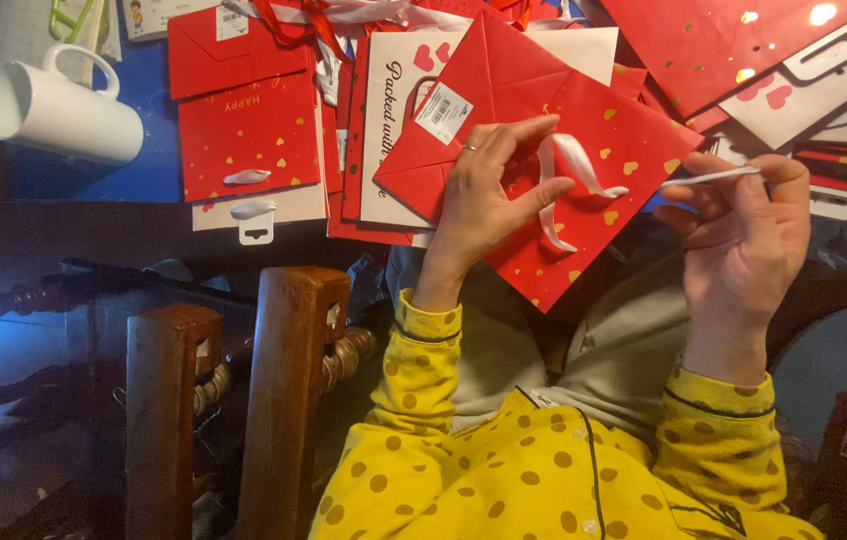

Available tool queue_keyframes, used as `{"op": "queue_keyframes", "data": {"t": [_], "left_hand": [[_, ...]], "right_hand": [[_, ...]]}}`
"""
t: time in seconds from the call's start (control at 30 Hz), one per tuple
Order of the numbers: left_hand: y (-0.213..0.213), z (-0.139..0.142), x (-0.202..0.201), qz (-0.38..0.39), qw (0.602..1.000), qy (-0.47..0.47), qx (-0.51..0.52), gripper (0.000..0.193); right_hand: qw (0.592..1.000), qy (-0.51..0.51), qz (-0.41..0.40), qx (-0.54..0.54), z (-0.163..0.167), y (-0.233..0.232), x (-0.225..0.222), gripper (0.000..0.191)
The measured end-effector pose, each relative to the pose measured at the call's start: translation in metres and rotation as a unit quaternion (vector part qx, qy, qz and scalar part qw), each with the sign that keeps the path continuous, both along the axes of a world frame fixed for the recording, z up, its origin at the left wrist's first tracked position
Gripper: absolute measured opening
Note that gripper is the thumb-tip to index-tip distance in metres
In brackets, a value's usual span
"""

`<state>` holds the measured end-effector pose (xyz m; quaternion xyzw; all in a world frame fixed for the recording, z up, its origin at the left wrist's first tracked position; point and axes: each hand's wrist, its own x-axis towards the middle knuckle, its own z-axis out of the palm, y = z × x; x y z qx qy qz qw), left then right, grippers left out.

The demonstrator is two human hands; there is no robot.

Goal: The person threads white ribbons through the plastic handles of red Valentine's Day gift bags and ties them into bows. They handle multiple bags one at a time, pulling the ribbon ends through the handles and knotting them to secure the closure.

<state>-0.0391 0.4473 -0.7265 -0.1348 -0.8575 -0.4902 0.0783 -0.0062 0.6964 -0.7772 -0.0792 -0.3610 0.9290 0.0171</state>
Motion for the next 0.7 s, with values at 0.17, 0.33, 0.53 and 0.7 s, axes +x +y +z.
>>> {"op": "queue_keyframes", "data": {"t": [0.17, 0.33, 0.53, 0.7], "left_hand": [[0.006, -0.001, -0.001, 0.042, 0.998, -0.010, -0.048, 0.039], [0.012, -0.009, 0.001, 0.063, 0.996, -0.010, -0.057, 0.037], [0.015, -0.015, 0.003, 0.082, 0.995, -0.008, -0.049, 0.038], [0.013, -0.014, 0.001, 0.062, 0.996, -0.012, -0.056, 0.049]], "right_hand": [[0.998, -0.008, -0.051, 0.024, -0.004, 0.010, 0.002, 0.009], [0.992, -0.017, -0.121, -0.011, 0.000, 0.020, 0.002, 0.012], [0.999, -0.026, -0.030, 0.032, -0.002, 0.011, 0.007, 0.021], [0.996, -0.003, -0.078, -0.054, -0.007, 0.045, 0.010, 0.025]]}}
